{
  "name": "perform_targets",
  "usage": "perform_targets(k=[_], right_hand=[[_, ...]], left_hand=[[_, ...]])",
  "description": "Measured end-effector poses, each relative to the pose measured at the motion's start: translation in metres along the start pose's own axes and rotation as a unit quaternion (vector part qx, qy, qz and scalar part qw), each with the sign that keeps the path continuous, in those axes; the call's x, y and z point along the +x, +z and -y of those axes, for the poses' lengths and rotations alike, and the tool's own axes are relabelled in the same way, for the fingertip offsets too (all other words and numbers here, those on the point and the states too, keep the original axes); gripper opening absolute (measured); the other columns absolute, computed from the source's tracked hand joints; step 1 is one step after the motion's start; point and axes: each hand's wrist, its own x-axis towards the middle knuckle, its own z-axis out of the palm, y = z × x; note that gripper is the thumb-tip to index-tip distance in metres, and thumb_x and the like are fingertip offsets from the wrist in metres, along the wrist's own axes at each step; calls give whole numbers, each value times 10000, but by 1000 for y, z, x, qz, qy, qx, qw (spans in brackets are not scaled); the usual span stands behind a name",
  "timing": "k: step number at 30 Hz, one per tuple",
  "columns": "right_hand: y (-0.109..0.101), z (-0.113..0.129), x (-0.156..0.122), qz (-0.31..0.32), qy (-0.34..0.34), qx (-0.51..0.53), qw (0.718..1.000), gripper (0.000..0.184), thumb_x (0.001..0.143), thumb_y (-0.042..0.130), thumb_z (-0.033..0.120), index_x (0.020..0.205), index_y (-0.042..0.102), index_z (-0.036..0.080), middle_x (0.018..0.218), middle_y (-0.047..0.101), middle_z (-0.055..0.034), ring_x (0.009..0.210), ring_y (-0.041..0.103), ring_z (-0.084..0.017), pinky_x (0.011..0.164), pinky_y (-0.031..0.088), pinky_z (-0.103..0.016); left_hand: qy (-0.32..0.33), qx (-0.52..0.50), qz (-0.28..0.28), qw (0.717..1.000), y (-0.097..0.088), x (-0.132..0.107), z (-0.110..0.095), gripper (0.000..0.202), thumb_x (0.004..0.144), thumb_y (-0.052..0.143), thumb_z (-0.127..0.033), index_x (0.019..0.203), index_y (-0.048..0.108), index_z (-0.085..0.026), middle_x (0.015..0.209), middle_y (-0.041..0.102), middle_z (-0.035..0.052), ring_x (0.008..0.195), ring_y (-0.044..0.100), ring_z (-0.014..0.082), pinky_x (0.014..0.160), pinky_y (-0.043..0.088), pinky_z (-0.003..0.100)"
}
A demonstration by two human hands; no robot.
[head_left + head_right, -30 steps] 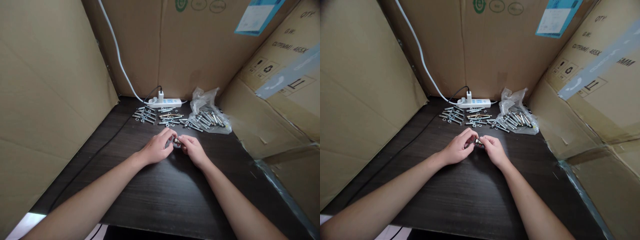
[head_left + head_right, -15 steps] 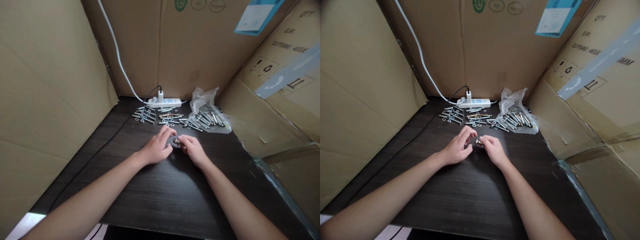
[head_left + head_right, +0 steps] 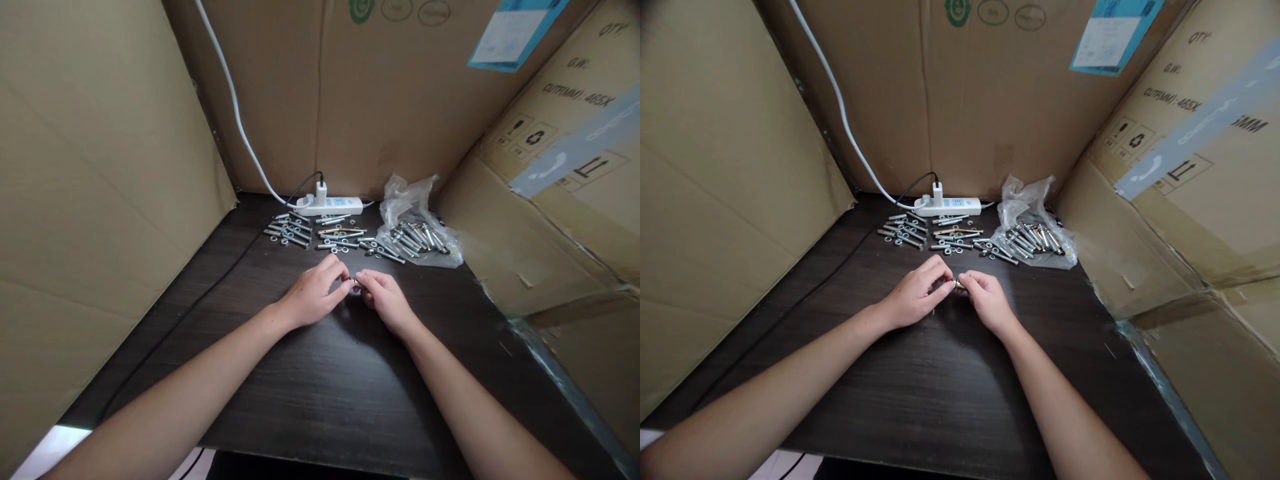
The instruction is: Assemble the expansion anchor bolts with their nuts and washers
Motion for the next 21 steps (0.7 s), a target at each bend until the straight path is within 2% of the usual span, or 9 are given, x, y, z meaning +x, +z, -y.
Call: perform_targets(k=[4, 8, 11, 14, 18, 21], right_hand=[[0, 1, 0, 0, 3, 3, 1000, 398, 778, 571, 521, 592, 491, 178, 486, 294, 66, 433, 211, -71, 409, 143, -230], [0, 0, 0, -3, 2, -1, 1000, 400, 774, 578, 517, 580, 482, 180, 486, 304, 64, 436, 220, -72, 409, 149, -227], [0, 1, 0, -2, 0, 2, 1000, 384, 772, 580, 502, 583, 494, 179, 476, 310, 65, 431, 225, -71, 410, 151, -225], [-1, 4, -1, 10, 7, 13, 1000, 336, 761, 575, 464, 596, 502, 180, 462, 301, 71, 421, 225, -72, 411, 153, -221], [-2, 8, -3, 40, 13, 9, 999, 234, 764, 538, 389, 652, 503, 186, 478, 295, 78, 422, 228, -77, 417, 174, -217], [-2, 11, -6, 42, -43, -66, 996, 200, 802, 530, 377, 741, 546, 187, 529, 376, 59, 466, 327, -95, 459, 266, -225]], left_hand=[[14, -8, -33, 999, -1, -2, -2, 292, 788, 449, -119, 1066, 452, -208, 1091, 435, 56, 848, 503, 144, 755, 448, 287], [1, 9, -14, 1000, -3, -1, -1, 108, 874, 440, -255, 957, 482, -201, 977, 485, 29, 831, 511, 153, 759, 436, 292], [3, 18, 30, 999, -3, 2, 0, 201, 923, 389, -340, 877, 521, -195, 883, 517, 11, 788, 515, 148, 750, 423, 285], [13, 15, 38, 999, -2, 2, 1, 214, 922, 389, -327, 866, 542, -189, 857, 528, 12, 763, 512, 142, 724, 415, 270], [33, 15, -7, 999, -3, 2, 5, 104, 856, 461, -252, 865, 543, -189, 859, 522, 12, 759, 506, 140, 700, 413, 259], [33, 9, -59, 998, -4, 2, 10, 58, 819, 484, -216, 839, 531, -188, 855, 514, 12, 771, 505, 139, 702, 414, 250]])
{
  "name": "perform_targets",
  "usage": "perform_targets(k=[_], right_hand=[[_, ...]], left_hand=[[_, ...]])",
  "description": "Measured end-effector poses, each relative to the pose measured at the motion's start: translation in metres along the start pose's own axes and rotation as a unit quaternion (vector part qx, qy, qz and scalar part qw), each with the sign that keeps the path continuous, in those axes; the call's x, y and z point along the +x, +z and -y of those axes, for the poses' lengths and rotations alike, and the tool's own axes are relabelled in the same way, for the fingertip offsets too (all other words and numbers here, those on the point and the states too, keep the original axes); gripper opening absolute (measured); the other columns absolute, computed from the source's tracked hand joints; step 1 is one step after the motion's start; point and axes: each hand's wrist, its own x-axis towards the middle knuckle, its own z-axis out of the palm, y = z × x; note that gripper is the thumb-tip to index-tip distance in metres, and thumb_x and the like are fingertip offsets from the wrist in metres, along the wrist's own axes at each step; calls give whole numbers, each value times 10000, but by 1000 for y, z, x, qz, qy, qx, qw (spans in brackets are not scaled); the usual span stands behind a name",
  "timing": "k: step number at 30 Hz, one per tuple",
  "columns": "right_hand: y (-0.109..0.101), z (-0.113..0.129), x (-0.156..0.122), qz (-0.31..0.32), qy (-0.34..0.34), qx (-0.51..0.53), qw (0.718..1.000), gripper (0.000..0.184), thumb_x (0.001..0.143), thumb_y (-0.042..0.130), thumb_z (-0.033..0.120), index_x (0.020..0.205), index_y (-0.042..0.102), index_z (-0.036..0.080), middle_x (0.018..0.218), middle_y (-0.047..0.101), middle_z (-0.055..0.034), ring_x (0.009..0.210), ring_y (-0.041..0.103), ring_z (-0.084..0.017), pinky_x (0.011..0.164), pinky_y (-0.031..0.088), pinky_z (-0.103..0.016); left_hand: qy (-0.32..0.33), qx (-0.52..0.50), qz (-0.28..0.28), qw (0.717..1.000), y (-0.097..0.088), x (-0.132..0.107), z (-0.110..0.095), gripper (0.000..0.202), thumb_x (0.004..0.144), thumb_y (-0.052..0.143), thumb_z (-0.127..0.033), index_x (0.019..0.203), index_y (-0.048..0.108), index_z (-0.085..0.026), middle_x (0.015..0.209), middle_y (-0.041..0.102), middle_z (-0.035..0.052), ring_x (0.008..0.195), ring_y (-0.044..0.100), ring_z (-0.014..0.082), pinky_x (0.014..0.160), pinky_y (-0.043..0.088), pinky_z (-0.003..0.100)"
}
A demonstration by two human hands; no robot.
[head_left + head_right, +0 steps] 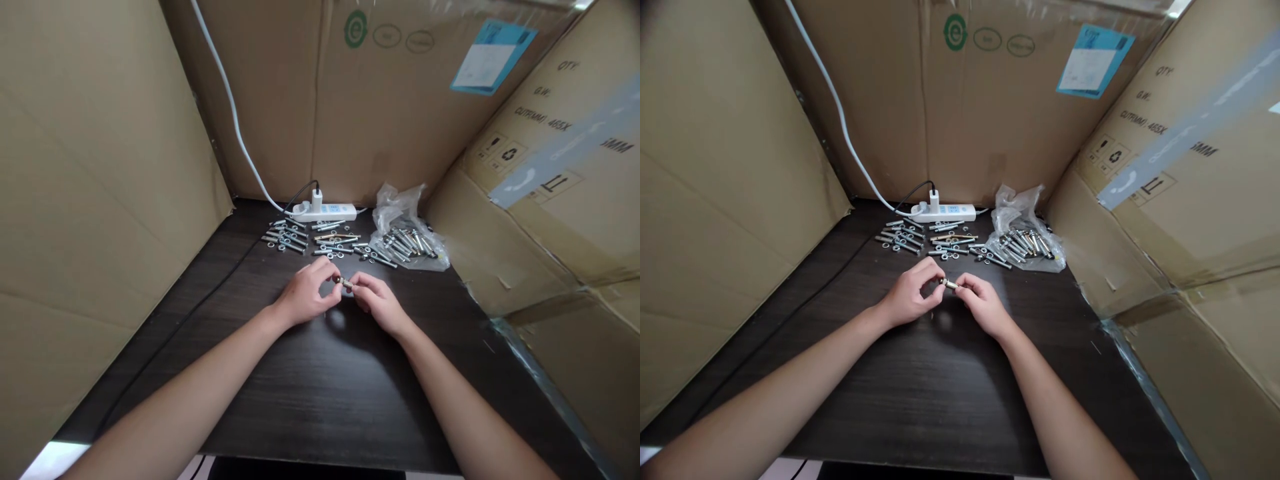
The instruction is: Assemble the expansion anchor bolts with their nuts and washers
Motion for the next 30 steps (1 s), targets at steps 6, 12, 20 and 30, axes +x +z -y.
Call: perform_targets(k=[6, 12, 20, 30], right_hand=[[-14, 1, 3, -80, -172, -290, 938, 227, 861, 523, 356, 975, 657, 213, 906, 580, -73, 828, 547, -205, 714, 433, -309], [-92, -10, 27, -278, -158, -426, 846, 312, 858, 505, 365, 961, 700, 144, 893, 598, -121, 841, 548, -243, 782, 438, -375], [-143, -29, 57, -381, 20, -528, 759, 381, 839, 480, 371, 1025, 709, 131, 989, 607, -165, 897, 517, -277, 751, 396, -371], [-123, -5, 56, -390, -20, -515, 763, 312, 808, 494, 351, 939, 694, 151, 911, 603, -132, 859, 513, -265, 758, 390, -373]], left_hand=[[-56, -8, -25, 998, -2, 1, 8, 121, 874, 440, -256, 926, 526, -188, 866, 509, 9, 756, 499, 132, 673, 410, 238], [-54, -10, 3, 998, -3, 0, 9, 102, 873, 421, -210, 896, 519, -192, 872, 519, 0, 709, 492, 120, 657, 402, 239], [-38, 12, 45, 998, -2, -1, 11, 133, 863, 397, -169, 820, 519, -196, 822, 529, -12, 690, 503, 116, 671, 394, 241], [-41, 25, 59, 997, -1, -2, 12, 123, 862, 403, -175, 806, 508, -207, 808, 548, -24, 707, 522, 118, 677, 390, 235]])
